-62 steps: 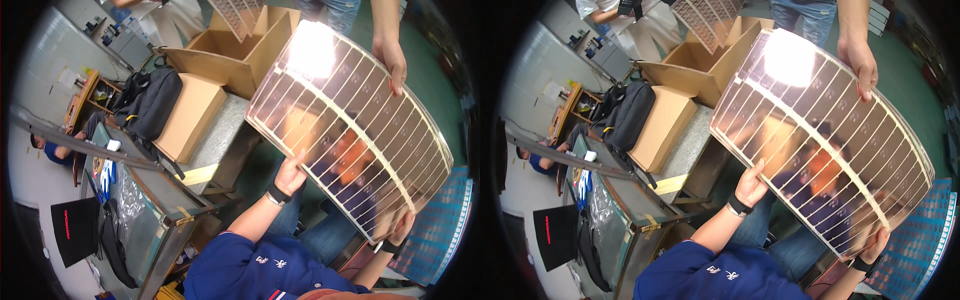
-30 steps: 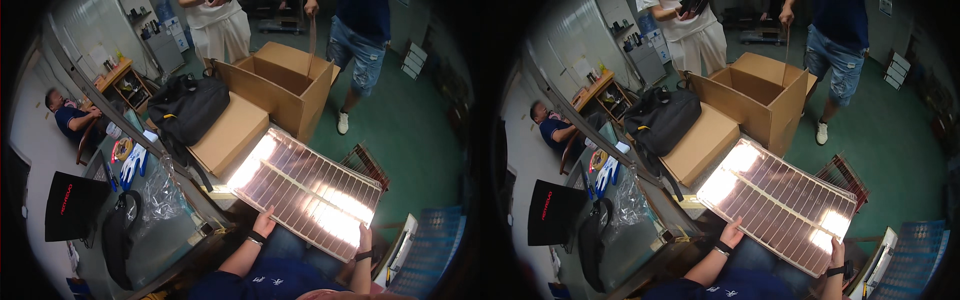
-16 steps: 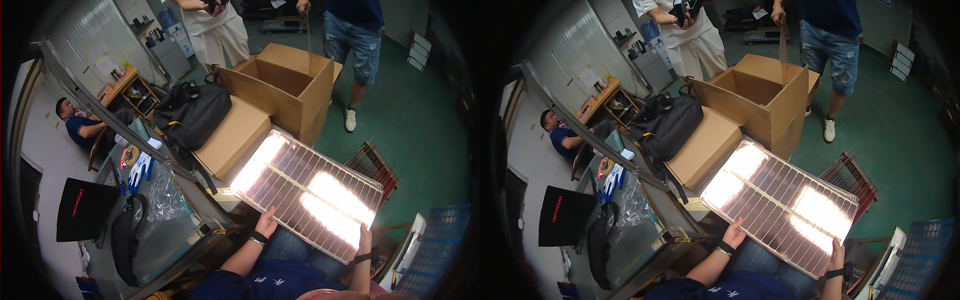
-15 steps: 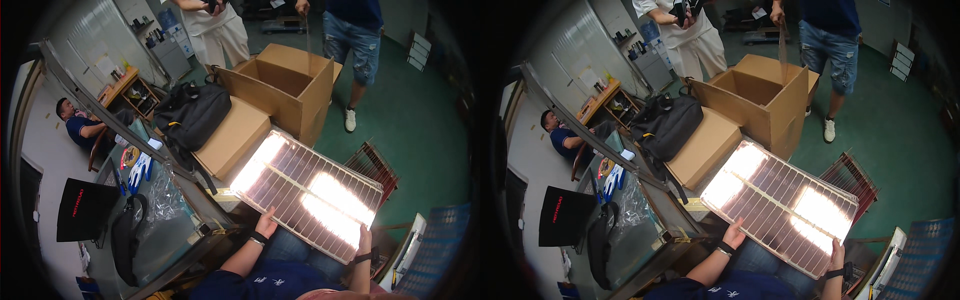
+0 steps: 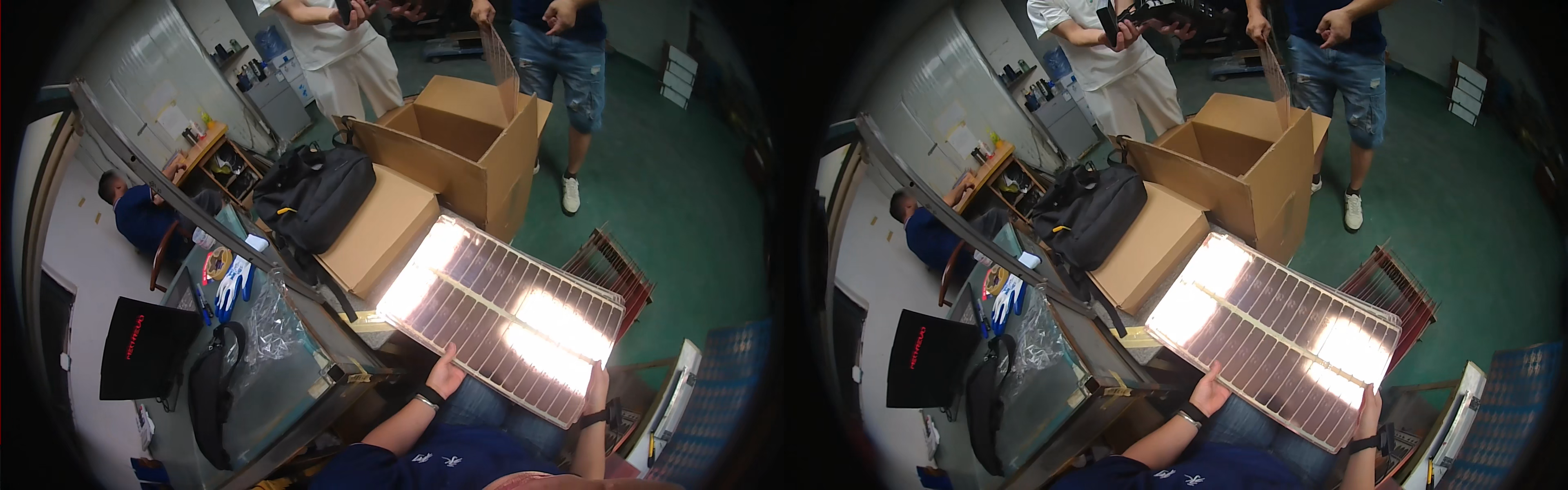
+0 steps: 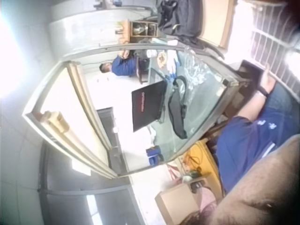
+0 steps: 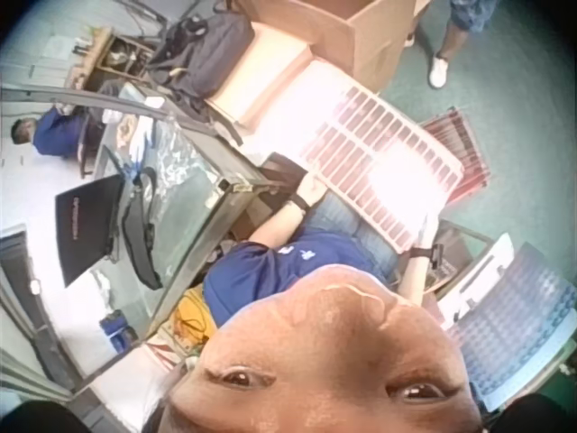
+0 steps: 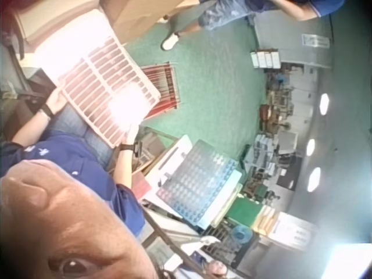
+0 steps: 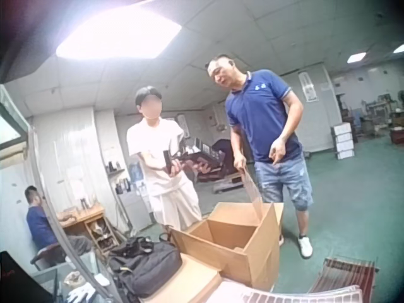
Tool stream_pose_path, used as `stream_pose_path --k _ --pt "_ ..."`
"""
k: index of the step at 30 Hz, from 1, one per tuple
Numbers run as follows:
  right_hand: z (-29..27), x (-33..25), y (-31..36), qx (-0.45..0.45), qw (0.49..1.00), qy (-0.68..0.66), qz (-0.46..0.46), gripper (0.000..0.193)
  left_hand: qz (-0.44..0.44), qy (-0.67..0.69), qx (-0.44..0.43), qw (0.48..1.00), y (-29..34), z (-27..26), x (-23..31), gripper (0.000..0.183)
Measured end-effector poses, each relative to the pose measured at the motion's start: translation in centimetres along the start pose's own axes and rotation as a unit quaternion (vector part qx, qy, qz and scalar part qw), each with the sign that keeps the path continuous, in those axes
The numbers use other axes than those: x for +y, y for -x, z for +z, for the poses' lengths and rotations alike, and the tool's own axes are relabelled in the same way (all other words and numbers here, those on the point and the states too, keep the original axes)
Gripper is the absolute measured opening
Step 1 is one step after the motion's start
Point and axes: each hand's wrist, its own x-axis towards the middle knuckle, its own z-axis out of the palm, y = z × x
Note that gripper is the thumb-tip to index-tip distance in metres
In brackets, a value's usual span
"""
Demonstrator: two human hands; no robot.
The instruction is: Inspecting and cleaning solar panel components on a light table.
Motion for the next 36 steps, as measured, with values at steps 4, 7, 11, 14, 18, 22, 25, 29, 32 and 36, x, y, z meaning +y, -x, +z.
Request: stream_pose_path --k 4,7,11,14,18,22,25,29,32,36 --pt "-0.1 -0.2 -0.2 0.03 0.997 0.064 -0.028 0.026 -0.009 -0.034 -0.032 0.999 0.0 0.0 0.7 0.032" --pt "-2.0 0.0 -0.9 -0.031 0.993 0.104 -0.034 0.026 -0.027 -0.082 -0.048 0.995 0.8 1.3 0.9 0.029" --pt "-1.8 1.0 -1.6 -0.025 0.989 0.137 -0.039 0.026 0.033 -0.132 -0.008 0.991 1.2 0.6 1.1 0.024" --pt "-2.2 1.3 -1.3 0.014 0.974 0.214 -0.07 0.027 0.039 -0.159 0.002 0.986 1.7 -0.4 1.2 0.023" --pt "-5.3 1.0 -2.4 -0.003 0.874 0.475 -0.098 0.03 0.024 -0.21 0.02 0.977 2.7 0.9 1.5 0.022" --pt "-4.8 2.1 -2.1 -0.038 0.942 0.321 -0.084 0.03 0.026 -0.21 0.01 0.977 2.4 0.8 1.7 0.025" --pt "-5.6 3.5 -3.0 -0.038 0.96 0.251 -0.118 0.03 0.032 -0.203 0.006 0.979 2.3 0.8 1.5 0.027" --pt "-3.9 2.5 -2.1 -0.026 0.975 0.203 -0.082 0.031 0.036 -0.192 0.008 0.981 2.5 0.8 1.4 0.026" --pt "-4.0 2.2 -1.8 -0.019 0.974 0.214 -0.069 0.03 0.029 -0.189 0.016 0.981 2.8 1.2 1.5 0.024" --pt "-3.8 1.7 -1.4 -0.017 0.969 0.236 -0.064 0.028 0.029 -0.188 0.006 0.982 3.1 1.2 1.3 0.023"
